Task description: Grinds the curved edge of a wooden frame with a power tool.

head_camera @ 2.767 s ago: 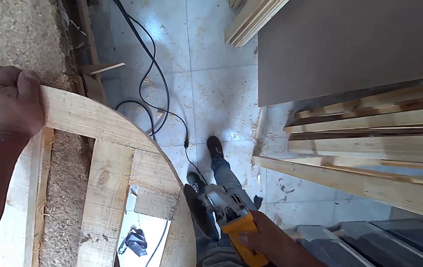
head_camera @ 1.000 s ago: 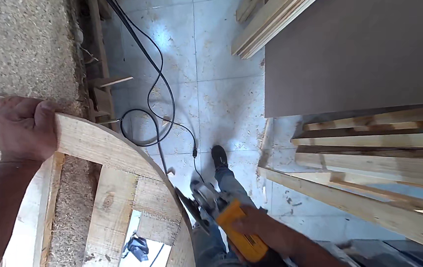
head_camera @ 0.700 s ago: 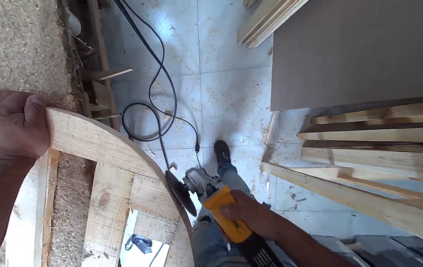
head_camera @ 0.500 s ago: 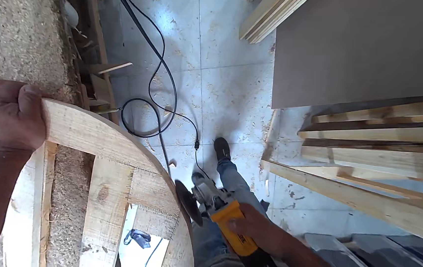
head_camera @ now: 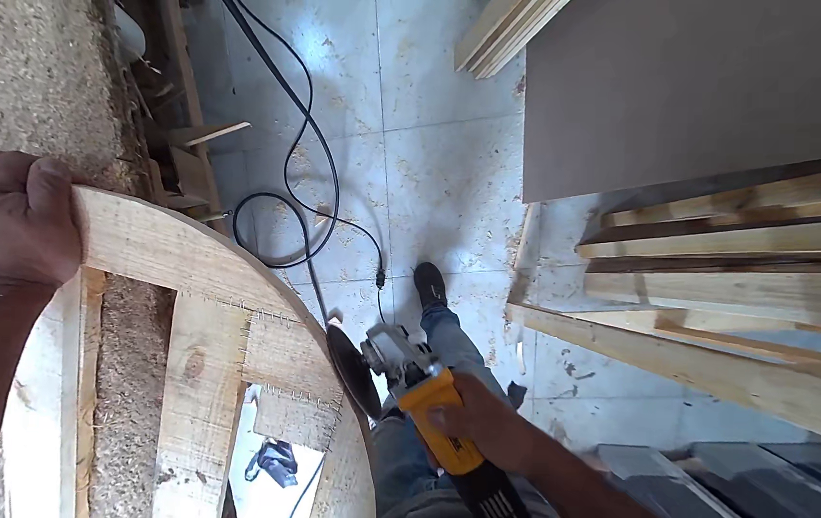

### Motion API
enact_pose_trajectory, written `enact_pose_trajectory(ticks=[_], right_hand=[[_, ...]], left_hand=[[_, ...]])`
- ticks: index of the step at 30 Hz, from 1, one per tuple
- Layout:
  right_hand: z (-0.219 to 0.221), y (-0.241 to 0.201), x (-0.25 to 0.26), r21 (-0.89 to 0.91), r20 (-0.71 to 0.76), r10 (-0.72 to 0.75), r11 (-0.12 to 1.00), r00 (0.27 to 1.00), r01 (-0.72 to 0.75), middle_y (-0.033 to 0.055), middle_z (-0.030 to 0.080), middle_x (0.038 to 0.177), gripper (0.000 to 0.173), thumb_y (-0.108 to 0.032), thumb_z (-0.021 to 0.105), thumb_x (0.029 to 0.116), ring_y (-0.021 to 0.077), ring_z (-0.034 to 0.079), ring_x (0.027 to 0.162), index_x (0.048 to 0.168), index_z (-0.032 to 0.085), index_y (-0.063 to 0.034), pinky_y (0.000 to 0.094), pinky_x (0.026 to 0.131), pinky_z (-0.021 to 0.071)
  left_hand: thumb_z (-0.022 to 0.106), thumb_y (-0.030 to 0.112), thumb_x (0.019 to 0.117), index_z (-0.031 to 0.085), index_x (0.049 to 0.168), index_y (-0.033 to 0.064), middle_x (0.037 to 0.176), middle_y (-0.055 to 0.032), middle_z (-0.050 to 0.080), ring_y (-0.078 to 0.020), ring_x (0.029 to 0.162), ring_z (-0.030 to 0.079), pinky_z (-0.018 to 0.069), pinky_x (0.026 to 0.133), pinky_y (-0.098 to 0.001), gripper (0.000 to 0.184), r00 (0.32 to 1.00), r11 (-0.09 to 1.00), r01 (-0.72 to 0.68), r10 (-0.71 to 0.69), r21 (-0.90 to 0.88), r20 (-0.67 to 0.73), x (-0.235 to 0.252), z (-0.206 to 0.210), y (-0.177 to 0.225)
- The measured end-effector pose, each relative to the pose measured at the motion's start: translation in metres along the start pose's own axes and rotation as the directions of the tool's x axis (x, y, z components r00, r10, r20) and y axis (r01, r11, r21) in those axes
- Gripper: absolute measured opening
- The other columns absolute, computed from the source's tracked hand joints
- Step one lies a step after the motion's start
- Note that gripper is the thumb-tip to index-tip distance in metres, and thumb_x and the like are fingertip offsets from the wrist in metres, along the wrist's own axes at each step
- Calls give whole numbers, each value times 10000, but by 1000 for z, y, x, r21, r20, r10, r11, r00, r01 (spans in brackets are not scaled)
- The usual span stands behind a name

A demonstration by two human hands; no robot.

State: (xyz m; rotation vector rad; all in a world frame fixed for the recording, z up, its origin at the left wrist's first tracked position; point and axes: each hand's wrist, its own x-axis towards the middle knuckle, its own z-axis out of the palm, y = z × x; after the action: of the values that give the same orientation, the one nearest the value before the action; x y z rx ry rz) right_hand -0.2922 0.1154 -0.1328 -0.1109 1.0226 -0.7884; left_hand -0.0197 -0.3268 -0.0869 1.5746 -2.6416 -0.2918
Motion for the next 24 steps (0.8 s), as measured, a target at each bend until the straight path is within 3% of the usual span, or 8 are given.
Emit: enact_pose_trajectory(ticks=[6,12,15,18,21,24], right_hand=[[5,66,-50,95,-14,50,994,999,-48,74,745,829,564,-540,808,754,209,729,680,1099,660,-120,372,642,627],[12,19,-11,-1,-62,-104,995,993,104,35,712,869,553,-512,721,838,196,726,718,1139,586,-69,396,646,645],[12,57,-34,83,-47,-36,996,998,40,81,727,850,628,-592,780,784,232,732,687,1121,614,-89,410,625,643],[18,84,-57,142,-59,6,990,998,2,93,742,828,615,-573,819,734,233,730,669,1097,648,-106,389,627,631],[24,57,-38,130,-68,-110,984,992,118,82,728,860,623,-574,776,794,237,734,685,1145,594,-92,413,614,646],[25,39,-25,72,-99,-141,986,985,149,57,717,868,662,-594,763,788,215,731,709,1151,569,-75,405,627,647]], left_hand=[[256,561,1081,637,1220,17,1172,-280,646,-388,1152,629,457,970,-649,679,981,983,177,-173,-43,85,-6,-5,13],[283,554,1080,619,1206,12,1110,-264,639,-353,1071,633,463,925,-623,650,977,973,208,-202,-96,64,-10,0,17],[278,536,1085,600,1215,3,1095,-264,628,-335,1035,631,466,913,-604,636,977,970,208,-200,-126,69,-8,0,19],[268,547,1087,577,1187,-16,1048,-261,619,-336,982,631,470,872,-604,650,977,969,210,-204,-126,61,-9,4,14],[281,570,1078,566,1208,-18,1085,-271,626,-361,1032,635,466,897,-626,666,976,970,215,-209,-116,56,-10,3,16],[291,581,1071,580,1211,-20,1111,-289,628,-399,1071,629,452,907,-662,681,977,972,212,-207,-102,56,-11,1,19]])
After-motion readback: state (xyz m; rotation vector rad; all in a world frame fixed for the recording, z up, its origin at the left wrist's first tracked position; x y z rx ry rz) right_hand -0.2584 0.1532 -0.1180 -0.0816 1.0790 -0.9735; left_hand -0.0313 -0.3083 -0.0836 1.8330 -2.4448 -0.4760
